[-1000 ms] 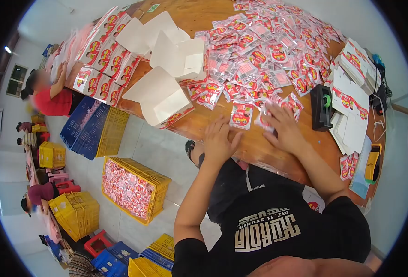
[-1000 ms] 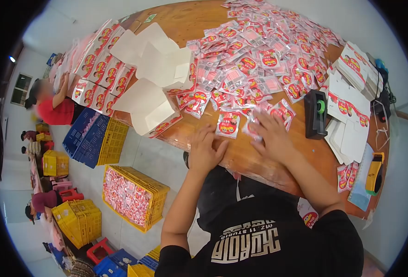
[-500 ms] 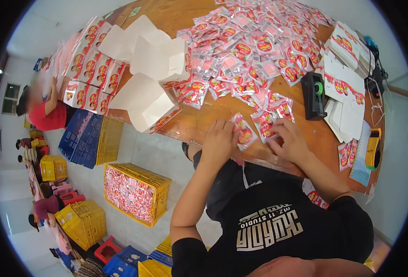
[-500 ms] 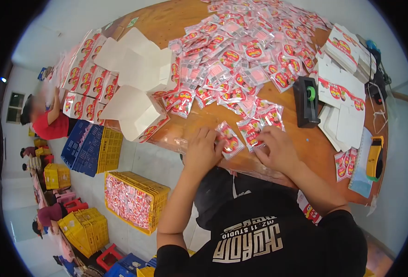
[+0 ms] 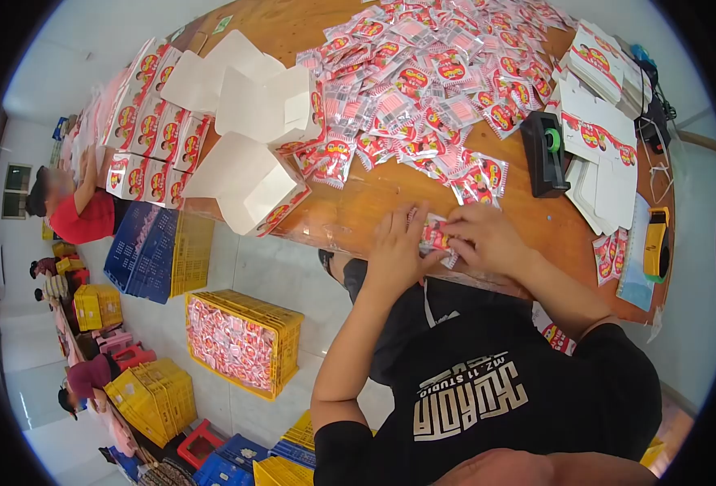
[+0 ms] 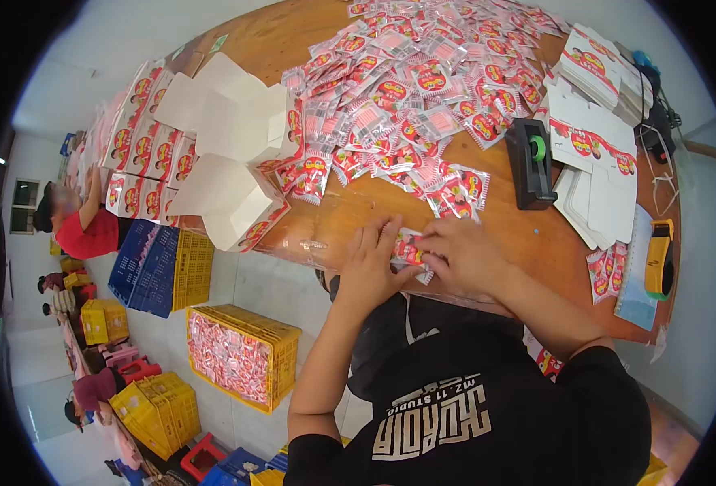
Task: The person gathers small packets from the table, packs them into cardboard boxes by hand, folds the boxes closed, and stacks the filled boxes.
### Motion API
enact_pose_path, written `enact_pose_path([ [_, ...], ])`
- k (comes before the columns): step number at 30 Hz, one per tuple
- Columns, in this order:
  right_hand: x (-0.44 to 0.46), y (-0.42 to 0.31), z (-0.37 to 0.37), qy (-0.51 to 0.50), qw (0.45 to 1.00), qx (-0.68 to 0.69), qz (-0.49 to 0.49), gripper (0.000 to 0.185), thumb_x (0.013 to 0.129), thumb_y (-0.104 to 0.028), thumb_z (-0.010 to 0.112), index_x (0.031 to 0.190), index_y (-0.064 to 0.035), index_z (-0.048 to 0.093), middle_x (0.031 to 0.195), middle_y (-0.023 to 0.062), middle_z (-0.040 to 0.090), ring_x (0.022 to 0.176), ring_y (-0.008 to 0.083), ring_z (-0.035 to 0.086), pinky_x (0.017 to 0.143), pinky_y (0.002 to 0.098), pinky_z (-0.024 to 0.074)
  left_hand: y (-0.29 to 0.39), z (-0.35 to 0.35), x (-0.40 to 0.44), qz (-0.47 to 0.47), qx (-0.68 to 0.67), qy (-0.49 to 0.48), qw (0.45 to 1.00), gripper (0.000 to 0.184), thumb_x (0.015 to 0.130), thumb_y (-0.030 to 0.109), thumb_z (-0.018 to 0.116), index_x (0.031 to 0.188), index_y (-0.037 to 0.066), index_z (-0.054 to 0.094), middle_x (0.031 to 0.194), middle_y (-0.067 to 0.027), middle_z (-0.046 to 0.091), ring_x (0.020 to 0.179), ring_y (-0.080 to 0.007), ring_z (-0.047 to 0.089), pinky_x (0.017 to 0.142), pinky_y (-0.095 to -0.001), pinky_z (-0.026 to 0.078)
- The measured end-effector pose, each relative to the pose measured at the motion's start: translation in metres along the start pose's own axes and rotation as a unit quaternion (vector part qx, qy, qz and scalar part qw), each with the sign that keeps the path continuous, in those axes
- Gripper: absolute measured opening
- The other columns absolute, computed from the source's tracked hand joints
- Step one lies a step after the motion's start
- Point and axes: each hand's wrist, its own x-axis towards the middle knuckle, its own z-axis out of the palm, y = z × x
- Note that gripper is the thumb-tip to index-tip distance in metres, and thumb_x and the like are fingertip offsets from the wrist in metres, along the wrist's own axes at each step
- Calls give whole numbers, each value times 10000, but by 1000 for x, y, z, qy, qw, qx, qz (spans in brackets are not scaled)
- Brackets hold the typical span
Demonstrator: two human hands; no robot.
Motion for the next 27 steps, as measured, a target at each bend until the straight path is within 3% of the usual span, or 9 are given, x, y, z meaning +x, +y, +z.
enact_pose_path([
  [1,1,4,-4,-4,1000,1,0,301,856,-156,769,1149,-91,758,1198,119,647,1110,335,627,941,468,504,1,1,-2,1,19,-25,1000,947,733,451,907,1510,59,534,1416,-189,545,1302,-399,531,1120,-494,429],
  [3,15,19,-17,231,962,-128,64,467,819,-214,841,1241,-62,708,1238,147,649,1116,376,633,972,467,510,10,-12,-3,0,-5,-27,1000,915,758,455,888,1502,53,539,1410,-190,550,1295,-399,534,1111,-492,436],
  [5,25,23,-40,214,944,-173,181,593,780,-280,887,1278,-43,672,1283,162,639,1138,394,622,992,470,505,6,-18,2,5,-36,-39,999,824,823,453,838,1477,40,555,1387,-207,558,1287,-406,536,1089,-486,456],
  [9,18,51,-32,154,963,-175,137,599,725,-289,928,1195,-50,644,1266,166,643,1153,383,615,1003,457,495,-1,-11,24,-61,-101,-26,993,779,815,421,850,1431,26,583,1373,-224,556,1297,-417,532,1093,-497,455],
  [13,18,31,-39,86,965,-40,246,510,758,-227,921,1138,-40,637,1128,146,708,1053,336,693,899,410,559,14,-15,33,-13,-36,-112,993,663,804,351,862,1341,42,627,1412,-240,532,1334,-435,513,1128,-497,440],
  [16,6,30,-31,136,960,36,241,487,769,-234,920,1116,-27,647,1098,158,717,981,327,722,851,403,572,5,-20,22,26,-37,-117,992,615,775,268,879,1306,72,639,1463,-232,510,1371,-432,492,1159,-484,425],
  [22,14,24,-37,40,963,2,268,445,783,-261,905,1095,-22,696,1082,169,737,1002,342,733,841,437,565,3,-31,20,57,-34,-134,989,619,736,142,877,1288,71,606,1434,-191,561,1341,-412,531,1115,-488,458],
  [24,19,22,-35,22,967,-14,255,449,787,-268,900,1103,-23,696,1074,168,742,994,343,735,833,438,564,5,-31,28,-46,-59,-239,968,551,749,119,870,1224,57,597,1296,-186,638,1252,-422,598,1047,-480,499],
  [27,24,21,-28,61,966,70,242,421,803,-266,884,1099,-26,705,1026,162,747,939,341,736,806,435,563,-1,-15,25,-3,-163,-88,983,533,736,96,870,1188,67,590,1216,-166,641,1146,-415,638,976,-473,530],
])
